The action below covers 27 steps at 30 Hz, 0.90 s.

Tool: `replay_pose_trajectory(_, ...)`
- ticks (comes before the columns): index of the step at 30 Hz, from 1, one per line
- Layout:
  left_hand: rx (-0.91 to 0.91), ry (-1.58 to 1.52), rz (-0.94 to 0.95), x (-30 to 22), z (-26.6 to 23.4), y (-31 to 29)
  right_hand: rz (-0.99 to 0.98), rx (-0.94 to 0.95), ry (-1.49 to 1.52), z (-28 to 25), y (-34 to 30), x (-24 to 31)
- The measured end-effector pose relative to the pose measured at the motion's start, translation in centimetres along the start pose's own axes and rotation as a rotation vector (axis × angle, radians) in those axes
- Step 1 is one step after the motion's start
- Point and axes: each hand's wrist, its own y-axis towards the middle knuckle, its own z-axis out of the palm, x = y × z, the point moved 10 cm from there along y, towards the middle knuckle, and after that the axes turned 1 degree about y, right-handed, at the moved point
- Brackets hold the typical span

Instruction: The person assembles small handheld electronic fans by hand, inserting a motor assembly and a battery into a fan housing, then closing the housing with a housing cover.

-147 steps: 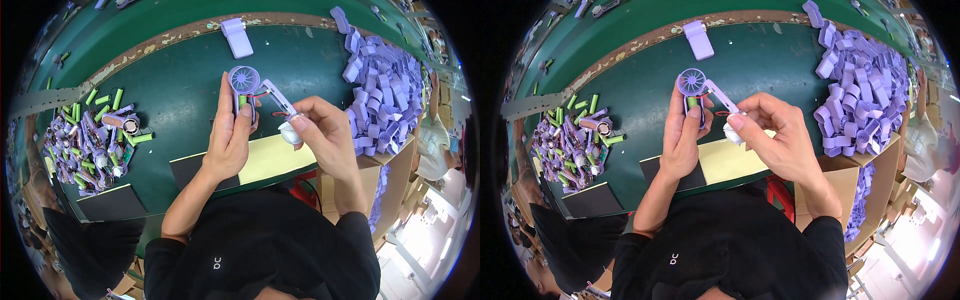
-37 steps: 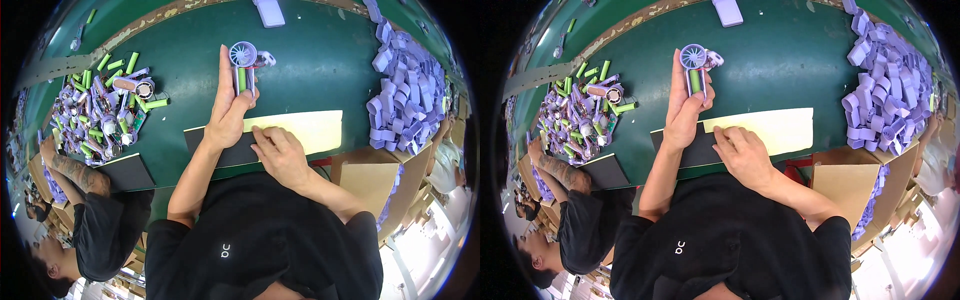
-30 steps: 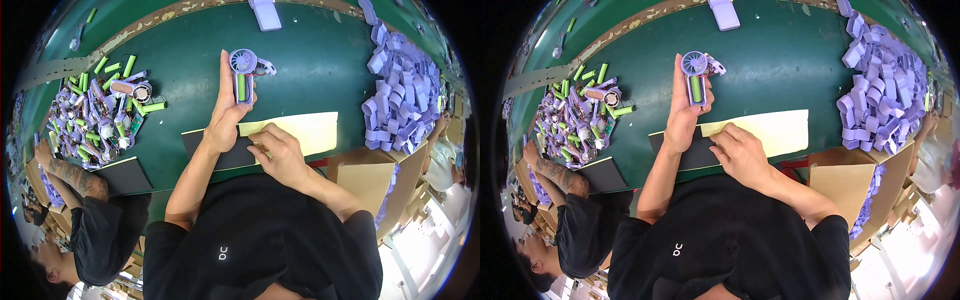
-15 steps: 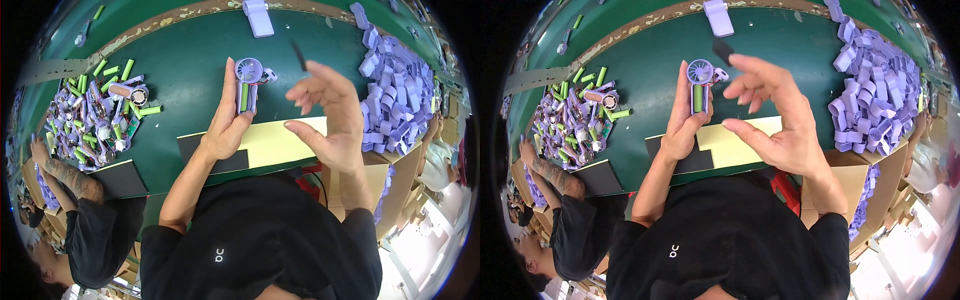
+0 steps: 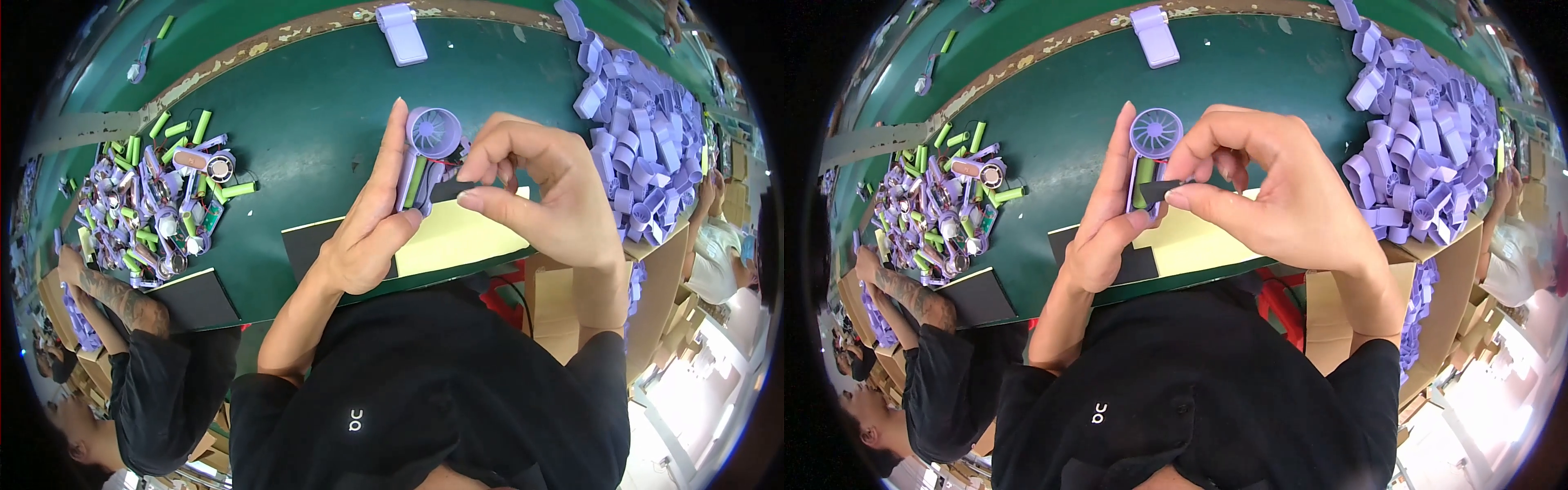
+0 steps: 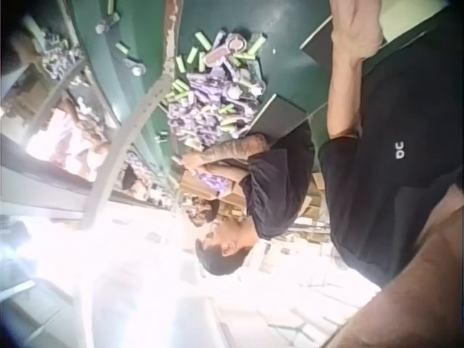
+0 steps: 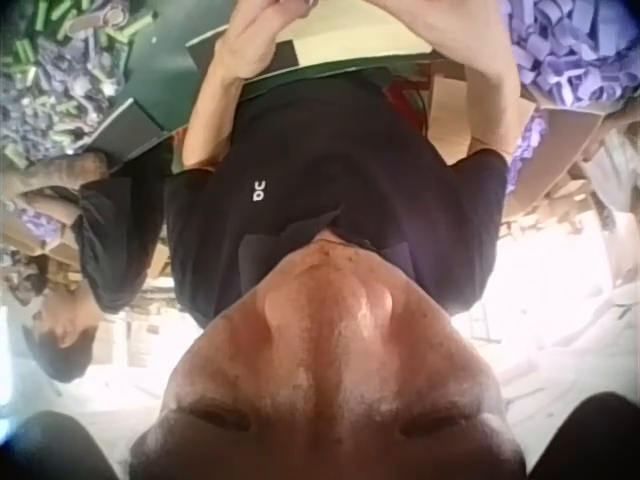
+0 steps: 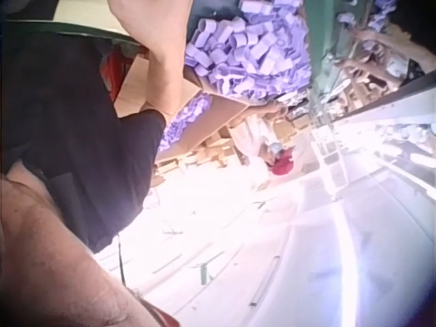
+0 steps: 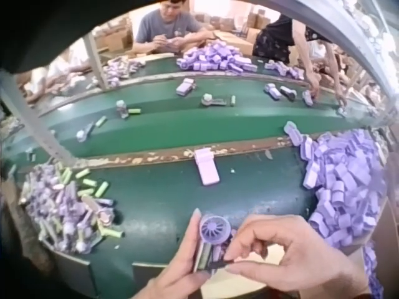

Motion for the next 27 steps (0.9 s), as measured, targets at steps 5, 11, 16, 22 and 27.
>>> replay_pose_trajectory(5, 0.017, 0.027, 0.042, -0.6, 0.5, 0.3, 0.257, 0.077, -0.056, 0.4, 0.7, -0.7)
replay_pose_trajectory(11, -0.025, 0.216, 0.126, -0.2, 0.4, 0.2, 0.267, 0.11, -0.166, 0.9, 1.7, -0.9)
replay_pose_trajectory(16, -0.045, 0.287, 0.176, 0.0, -0.1, 0.2, 0.283, 0.163, -0.2, 1.0, 2.1, -1.4)
replay_pose_trajectory(22, -0.105, 0.17, 0.065, 0.6, -0.1, 0.6, 0.375, 0.225, -0.244, 1.4, 2.5, -2.1)
replay_pose_trajectory(27, -0.112, 0.167, 0.069, 1.1, -0.3, 0.8, 0.184, 0.17, -0.365, 1.7, 3.2, -0.6)
